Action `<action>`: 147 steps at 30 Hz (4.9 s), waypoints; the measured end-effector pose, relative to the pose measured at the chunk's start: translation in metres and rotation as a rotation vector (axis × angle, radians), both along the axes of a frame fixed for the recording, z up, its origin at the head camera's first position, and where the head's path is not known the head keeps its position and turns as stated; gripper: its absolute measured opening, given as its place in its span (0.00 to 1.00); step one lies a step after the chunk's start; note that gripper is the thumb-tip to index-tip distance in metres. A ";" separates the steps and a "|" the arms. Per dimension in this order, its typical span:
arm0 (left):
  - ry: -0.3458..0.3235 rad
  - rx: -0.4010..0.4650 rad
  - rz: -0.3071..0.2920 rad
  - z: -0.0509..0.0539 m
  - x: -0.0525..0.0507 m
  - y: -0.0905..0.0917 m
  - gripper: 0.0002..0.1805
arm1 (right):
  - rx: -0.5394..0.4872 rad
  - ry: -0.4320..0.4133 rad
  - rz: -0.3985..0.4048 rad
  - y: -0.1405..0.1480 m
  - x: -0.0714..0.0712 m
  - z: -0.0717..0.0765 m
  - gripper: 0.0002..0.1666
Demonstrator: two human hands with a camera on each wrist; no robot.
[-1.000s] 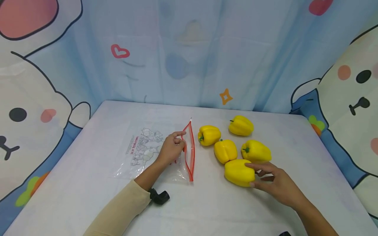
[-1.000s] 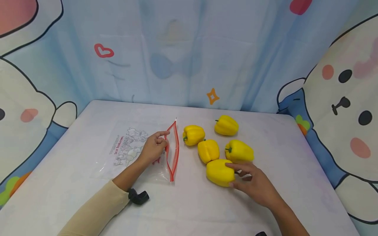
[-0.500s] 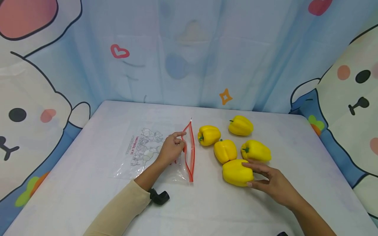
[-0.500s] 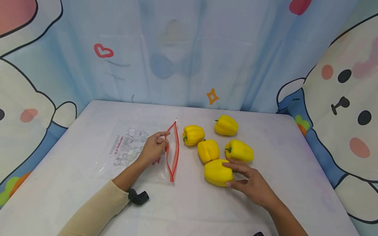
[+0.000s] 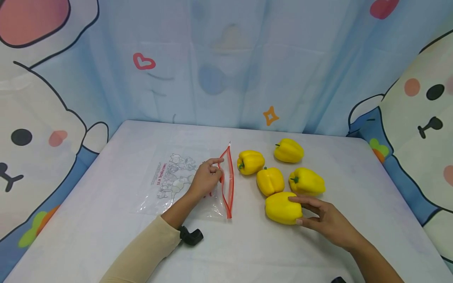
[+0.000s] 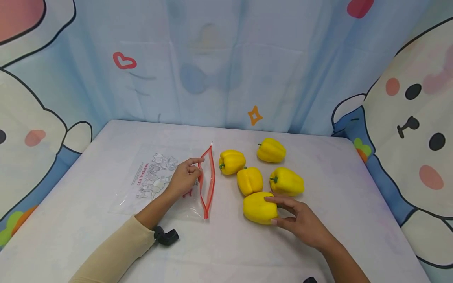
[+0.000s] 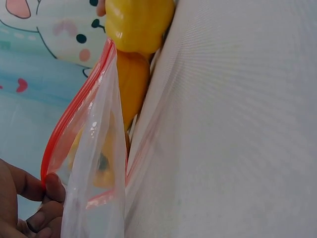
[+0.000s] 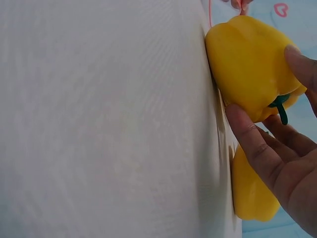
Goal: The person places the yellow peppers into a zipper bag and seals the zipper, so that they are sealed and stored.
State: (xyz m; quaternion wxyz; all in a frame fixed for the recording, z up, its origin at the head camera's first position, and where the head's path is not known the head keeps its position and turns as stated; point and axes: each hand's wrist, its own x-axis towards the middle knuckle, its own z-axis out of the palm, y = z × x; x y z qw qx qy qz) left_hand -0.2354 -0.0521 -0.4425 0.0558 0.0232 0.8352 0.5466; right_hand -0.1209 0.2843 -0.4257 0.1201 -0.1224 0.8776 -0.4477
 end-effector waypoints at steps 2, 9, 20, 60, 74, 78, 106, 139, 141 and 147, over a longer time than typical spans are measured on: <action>-0.001 0.003 -0.001 0.000 0.000 0.000 0.22 | 0.001 0.004 -0.003 -0.001 0.000 0.000 0.32; -0.004 -0.003 0.002 0.000 0.001 0.000 0.22 | 0.022 0.013 -0.028 -0.002 0.000 -0.003 0.31; -0.024 -0.003 -0.003 -0.001 -0.001 0.000 0.22 | 0.016 0.015 -0.021 -0.005 0.000 -0.002 0.32; -0.007 -0.031 -0.022 0.002 0.002 -0.001 0.22 | -0.414 -0.124 -0.153 -0.087 -0.026 0.006 0.38; 0.009 -0.002 -0.055 0.000 0.001 -0.003 0.23 | -0.361 -0.073 -0.219 -0.090 -0.049 0.005 0.39; 0.004 -0.001 -0.054 -0.001 0.001 -0.003 0.23 | -0.367 -0.078 -0.226 -0.091 -0.053 0.004 0.39; -0.010 0.012 -0.058 0.000 0.002 -0.004 0.23 | -0.286 -0.047 -0.343 -0.117 -0.077 0.002 0.36; 0.060 0.181 -0.032 0.001 0.004 -0.006 0.23 | -0.419 -0.157 -0.184 -0.142 -0.082 -0.006 0.35; 0.066 0.198 -0.037 0.001 0.004 -0.007 0.23 | -0.420 -0.153 -0.184 -0.143 -0.082 -0.005 0.35; 0.075 0.229 -0.040 0.000 0.003 -0.007 0.23 | -0.388 -0.126 -0.189 -0.145 -0.083 -0.006 0.33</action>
